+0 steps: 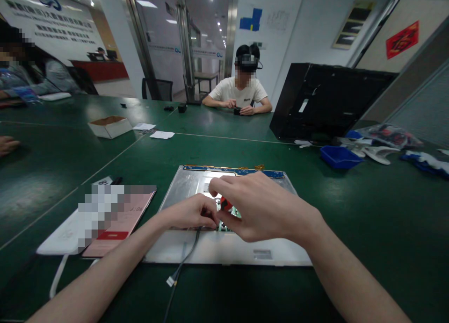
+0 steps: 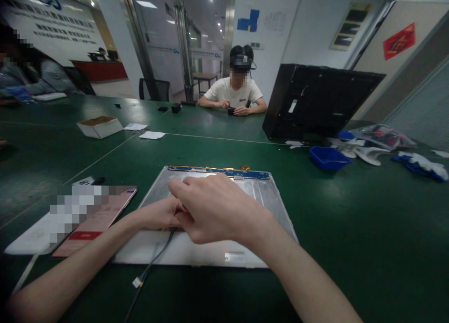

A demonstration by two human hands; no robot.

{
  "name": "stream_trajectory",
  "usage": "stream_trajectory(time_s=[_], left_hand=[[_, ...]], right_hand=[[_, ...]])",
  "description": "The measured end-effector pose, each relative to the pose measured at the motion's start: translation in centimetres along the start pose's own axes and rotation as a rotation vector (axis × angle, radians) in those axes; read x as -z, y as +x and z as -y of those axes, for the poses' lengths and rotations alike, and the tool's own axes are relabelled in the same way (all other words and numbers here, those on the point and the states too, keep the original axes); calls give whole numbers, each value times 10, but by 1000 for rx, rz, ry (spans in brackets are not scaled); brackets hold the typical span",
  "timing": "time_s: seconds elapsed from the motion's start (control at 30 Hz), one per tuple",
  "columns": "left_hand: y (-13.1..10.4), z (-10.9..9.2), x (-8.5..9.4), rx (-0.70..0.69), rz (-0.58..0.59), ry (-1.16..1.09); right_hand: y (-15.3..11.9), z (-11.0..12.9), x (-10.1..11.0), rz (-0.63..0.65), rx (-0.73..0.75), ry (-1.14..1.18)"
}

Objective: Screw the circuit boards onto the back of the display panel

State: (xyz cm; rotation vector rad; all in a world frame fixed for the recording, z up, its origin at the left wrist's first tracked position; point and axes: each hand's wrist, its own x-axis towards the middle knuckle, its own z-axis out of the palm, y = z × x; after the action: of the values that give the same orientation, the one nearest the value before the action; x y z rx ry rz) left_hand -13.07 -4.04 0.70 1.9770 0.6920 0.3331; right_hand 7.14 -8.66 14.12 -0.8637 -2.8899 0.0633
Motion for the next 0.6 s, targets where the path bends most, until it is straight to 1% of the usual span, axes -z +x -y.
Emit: stream_trajectory(time_s=[0.13,0.27,0.37,0.47,0.6], left_hand=[[0,-2,-1,28,4,11],[0,0,-1,46,-14,-10],[0,1,-1,51,2,-18],[1,2,-1,17,13,-21],[1,1,-1,9,19,-18]], right_hand=[[0,1,0,3,5,14],[2,-1,-3,-15,-59,-19],[4,-2,-5,-5,-93,-53],[3,-2,-3,19,-71,-47],[1,0,0,9,-8,0]])
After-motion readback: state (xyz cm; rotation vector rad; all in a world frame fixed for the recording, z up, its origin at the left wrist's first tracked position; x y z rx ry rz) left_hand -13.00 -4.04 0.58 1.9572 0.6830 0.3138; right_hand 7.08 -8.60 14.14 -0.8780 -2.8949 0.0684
